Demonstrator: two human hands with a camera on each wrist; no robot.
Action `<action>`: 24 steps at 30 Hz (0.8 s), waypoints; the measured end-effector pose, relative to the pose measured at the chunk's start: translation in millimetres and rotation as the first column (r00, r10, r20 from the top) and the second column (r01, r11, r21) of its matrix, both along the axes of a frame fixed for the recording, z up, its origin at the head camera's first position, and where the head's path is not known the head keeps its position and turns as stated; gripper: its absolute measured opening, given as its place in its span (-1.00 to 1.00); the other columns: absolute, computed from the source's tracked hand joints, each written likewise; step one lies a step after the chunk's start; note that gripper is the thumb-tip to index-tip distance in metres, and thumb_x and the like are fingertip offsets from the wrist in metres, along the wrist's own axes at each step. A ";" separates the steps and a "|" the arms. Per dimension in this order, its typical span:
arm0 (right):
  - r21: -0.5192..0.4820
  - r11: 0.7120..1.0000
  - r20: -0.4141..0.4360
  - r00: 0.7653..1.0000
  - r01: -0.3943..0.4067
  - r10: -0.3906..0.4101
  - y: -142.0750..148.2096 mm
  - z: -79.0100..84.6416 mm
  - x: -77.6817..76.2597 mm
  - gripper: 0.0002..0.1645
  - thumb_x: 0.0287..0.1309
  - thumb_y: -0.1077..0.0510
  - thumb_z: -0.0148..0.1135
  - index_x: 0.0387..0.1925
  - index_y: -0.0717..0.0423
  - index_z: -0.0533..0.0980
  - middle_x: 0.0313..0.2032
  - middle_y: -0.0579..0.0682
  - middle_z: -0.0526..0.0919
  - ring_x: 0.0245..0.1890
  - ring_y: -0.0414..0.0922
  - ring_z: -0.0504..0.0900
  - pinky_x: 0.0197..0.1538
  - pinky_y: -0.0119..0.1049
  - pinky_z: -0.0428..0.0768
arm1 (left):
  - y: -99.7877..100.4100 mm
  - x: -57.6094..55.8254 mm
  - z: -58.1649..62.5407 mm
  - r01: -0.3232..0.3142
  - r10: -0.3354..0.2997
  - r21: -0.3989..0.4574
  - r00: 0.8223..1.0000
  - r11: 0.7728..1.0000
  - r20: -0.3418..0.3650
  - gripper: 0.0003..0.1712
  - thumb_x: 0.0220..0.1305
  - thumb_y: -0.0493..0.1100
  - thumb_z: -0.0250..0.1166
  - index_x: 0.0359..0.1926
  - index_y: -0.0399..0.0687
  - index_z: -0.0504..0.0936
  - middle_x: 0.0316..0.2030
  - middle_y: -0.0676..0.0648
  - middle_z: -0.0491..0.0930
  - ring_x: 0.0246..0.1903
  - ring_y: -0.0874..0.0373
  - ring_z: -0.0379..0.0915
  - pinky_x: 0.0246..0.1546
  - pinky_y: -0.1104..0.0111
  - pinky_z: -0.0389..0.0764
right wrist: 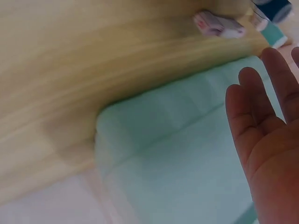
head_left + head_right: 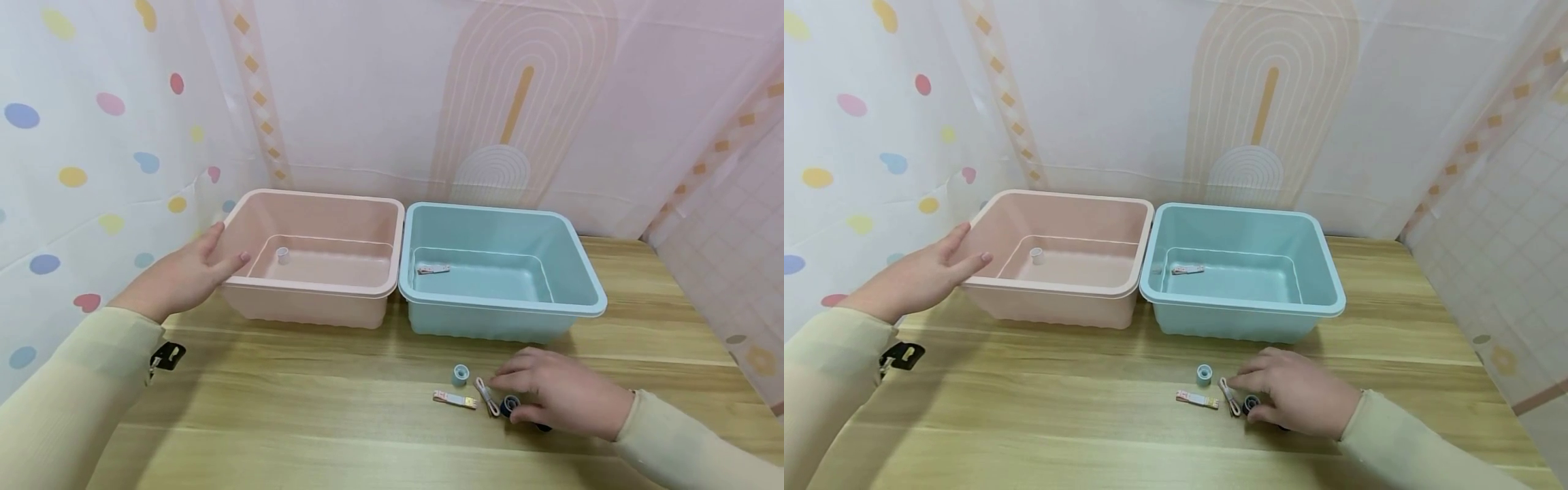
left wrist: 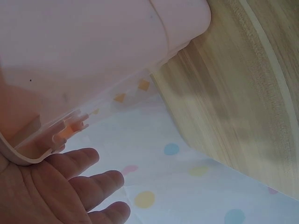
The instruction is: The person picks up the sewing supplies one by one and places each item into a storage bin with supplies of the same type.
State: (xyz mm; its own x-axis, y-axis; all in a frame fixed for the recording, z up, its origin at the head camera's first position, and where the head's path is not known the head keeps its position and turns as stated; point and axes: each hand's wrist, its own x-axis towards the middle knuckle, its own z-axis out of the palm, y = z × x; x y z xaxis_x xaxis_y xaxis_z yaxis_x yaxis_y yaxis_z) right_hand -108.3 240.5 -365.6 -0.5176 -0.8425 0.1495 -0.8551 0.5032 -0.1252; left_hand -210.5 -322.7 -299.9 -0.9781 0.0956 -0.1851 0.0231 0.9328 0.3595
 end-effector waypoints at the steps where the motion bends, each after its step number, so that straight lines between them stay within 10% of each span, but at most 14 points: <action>1: -0.003 1.000 0.004 1.000 0.002 -0.002 0.5 -1.9 -0.5 -0.48 0.07 0.00 0.62 0.11 -0.08 0.72 -0.01 -0.23 0.77 0.02 -0.18 0.68 0.07 -0.17 0.69 | 0.0 -0.2 0.0 0.001 -0.001 0.002 1.000 1.000 -0.001 0.21 0.47 0.61 -0.24 0.67 -0.07 -0.52 0.66 -0.39 -0.36 0.53 -0.65 -0.16 0.39 -0.53 0.03; 24: 0.082 0.990 0.135 0.983 0.113 -0.123 -3.1 -11.2 -1.7 -0.68 0.08 0.14 0.61 -0.12 -0.18 0.74 -0.12 -0.30 0.74 -0.08 -0.27 0.66 0.03 -0.21 0.70 | -0.8 0.2 -0.7 0.000 0.000 -0.003 1.000 1.000 0.001 0.22 0.46 0.62 -0.25 0.67 -0.08 -0.51 0.67 -0.38 -0.37 0.53 -0.64 -0.15 0.38 -0.54 0.04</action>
State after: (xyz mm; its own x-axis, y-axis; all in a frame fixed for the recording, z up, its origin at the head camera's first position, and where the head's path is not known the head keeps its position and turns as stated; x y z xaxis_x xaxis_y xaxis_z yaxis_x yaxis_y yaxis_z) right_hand -110.0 237.4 -376.7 -0.6252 -0.7804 0.0092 -0.7662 0.6114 -0.1979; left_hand -210.3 -323.5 -300.6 -0.9779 0.0949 -0.1862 0.0227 0.9338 0.3570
